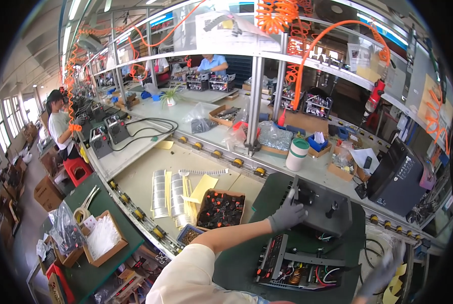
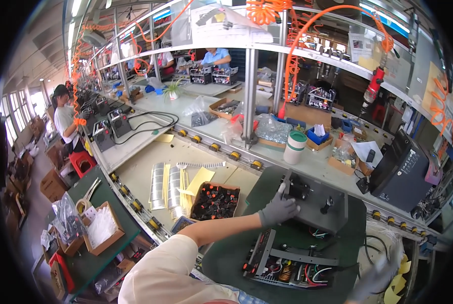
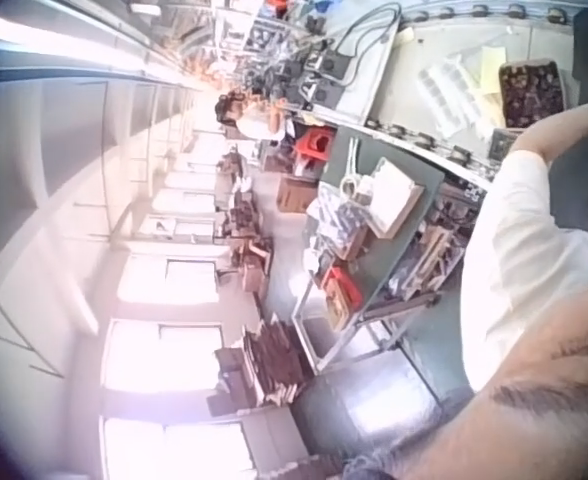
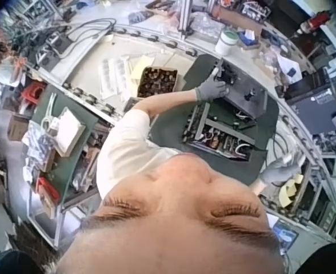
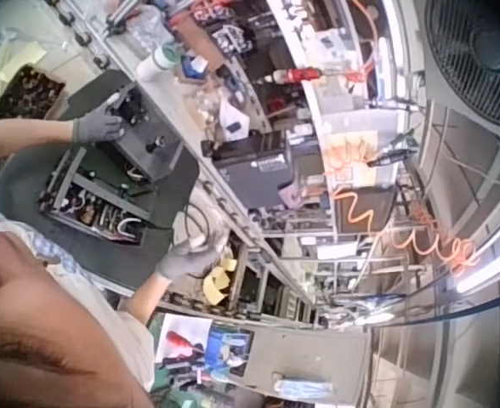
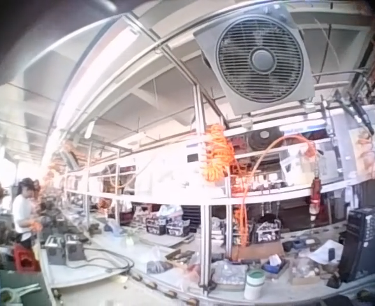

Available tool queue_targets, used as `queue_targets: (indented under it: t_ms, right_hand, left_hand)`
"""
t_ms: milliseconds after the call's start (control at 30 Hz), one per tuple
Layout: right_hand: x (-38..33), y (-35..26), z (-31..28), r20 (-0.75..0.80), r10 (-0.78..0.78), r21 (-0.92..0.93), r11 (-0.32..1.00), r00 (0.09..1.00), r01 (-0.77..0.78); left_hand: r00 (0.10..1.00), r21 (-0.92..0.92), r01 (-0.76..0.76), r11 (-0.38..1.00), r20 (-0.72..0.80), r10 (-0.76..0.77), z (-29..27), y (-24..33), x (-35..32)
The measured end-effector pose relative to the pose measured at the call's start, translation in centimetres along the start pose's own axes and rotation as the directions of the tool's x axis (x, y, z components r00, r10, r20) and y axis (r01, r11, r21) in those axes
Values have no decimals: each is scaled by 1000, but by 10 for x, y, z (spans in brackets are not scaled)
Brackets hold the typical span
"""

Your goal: Assembling and inspecting electronic components and power supply units on an industrial assembly line.

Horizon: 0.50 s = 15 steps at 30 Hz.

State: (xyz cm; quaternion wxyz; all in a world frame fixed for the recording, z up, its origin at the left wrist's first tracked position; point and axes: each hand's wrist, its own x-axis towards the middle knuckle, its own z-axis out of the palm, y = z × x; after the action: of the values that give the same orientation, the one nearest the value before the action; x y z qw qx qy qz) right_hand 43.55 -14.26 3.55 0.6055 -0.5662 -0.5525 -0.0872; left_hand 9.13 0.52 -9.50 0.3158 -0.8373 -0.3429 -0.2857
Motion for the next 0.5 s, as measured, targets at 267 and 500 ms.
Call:
queue_targets:
  t_ms: [267,500]
  right_hand:
    - [-143,62,-187,-445,-199,-614,778,873,-135]
    - [-215,107,-223,-730,17,-427,769,683,-476]
  left_hand:
    - [993,-377,109,920,10,-114,18,0,-27]
    - [979,71,-33,997,-198,46,22,-12,-37]
